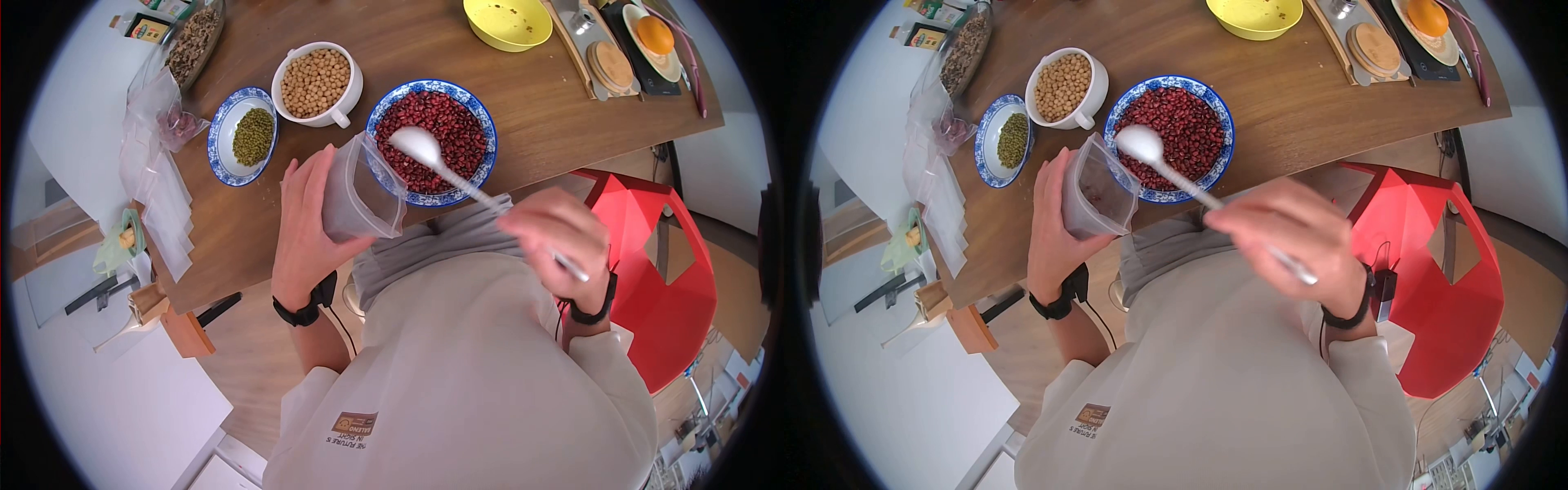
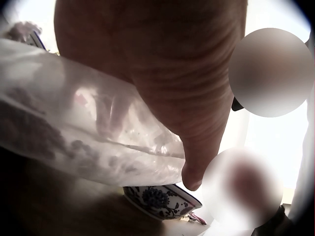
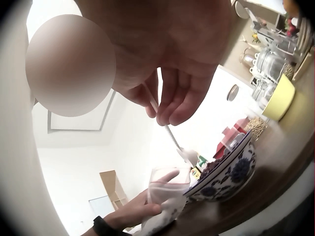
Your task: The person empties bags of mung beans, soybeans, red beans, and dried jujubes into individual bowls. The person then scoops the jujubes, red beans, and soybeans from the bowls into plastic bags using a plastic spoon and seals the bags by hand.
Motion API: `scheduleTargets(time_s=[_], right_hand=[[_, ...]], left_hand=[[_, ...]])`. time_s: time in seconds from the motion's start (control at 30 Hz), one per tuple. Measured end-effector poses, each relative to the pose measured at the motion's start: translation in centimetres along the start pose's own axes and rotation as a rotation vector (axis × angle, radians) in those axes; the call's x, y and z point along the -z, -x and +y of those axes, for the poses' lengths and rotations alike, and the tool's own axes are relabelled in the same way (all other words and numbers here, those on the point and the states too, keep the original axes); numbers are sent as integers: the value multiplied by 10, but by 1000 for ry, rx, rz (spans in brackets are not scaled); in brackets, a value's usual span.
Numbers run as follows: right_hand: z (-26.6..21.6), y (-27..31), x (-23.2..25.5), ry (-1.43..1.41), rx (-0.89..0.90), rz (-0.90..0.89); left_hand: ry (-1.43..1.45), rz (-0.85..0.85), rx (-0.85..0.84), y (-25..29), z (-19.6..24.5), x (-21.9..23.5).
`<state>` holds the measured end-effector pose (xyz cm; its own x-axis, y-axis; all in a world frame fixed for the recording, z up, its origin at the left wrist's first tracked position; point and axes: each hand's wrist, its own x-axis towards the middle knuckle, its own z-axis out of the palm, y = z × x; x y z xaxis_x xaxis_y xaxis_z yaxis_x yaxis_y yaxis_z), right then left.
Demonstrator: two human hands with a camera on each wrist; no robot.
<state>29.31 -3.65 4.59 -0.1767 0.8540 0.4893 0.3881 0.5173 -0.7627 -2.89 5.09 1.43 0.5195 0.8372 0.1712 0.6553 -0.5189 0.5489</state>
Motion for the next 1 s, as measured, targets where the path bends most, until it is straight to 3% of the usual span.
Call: scheduleTargets(time_s=[0.1, 0.27, 0.37, 0.43, 0.47, 0.53, 0.77, 0.9, 0.97, 1.0], right_hand=[[4, 2, 11, 219, -104, 50], [13, 5, 6, 297, -131, 41], [10, 11, 2, 162, -215, 61], [8, 14, -2, -122, -460, 189], [9, 15, -3, -122, -460, 190], [12, 17, -4, -367, -634, 393], [12, 23, -7, -515, -570, 416], [-3, 13, -21, -493, -453, 145], [-4, 4, -24, -314, -229, -60], [-7, 1, -28, -315, -228, -60]], left_hand=[[-6, 0, -1, 0, 0, 0], [-10, 1, 2, -1, 0, 0], [-9, 0, 4, 0, 1, 0], [-7, -2, 3, -1, 1, -1], [-4, -3, -3, -1, 1, 0], [-2, -3, -8, -1, 1, 0], [5, -3, 6, -1, 2, 1], [4, 2, -2, -1, 2, 0], [-1, -13, 9, 0, 1, 1], [-5, -30, 21, 0, 1, 2]])
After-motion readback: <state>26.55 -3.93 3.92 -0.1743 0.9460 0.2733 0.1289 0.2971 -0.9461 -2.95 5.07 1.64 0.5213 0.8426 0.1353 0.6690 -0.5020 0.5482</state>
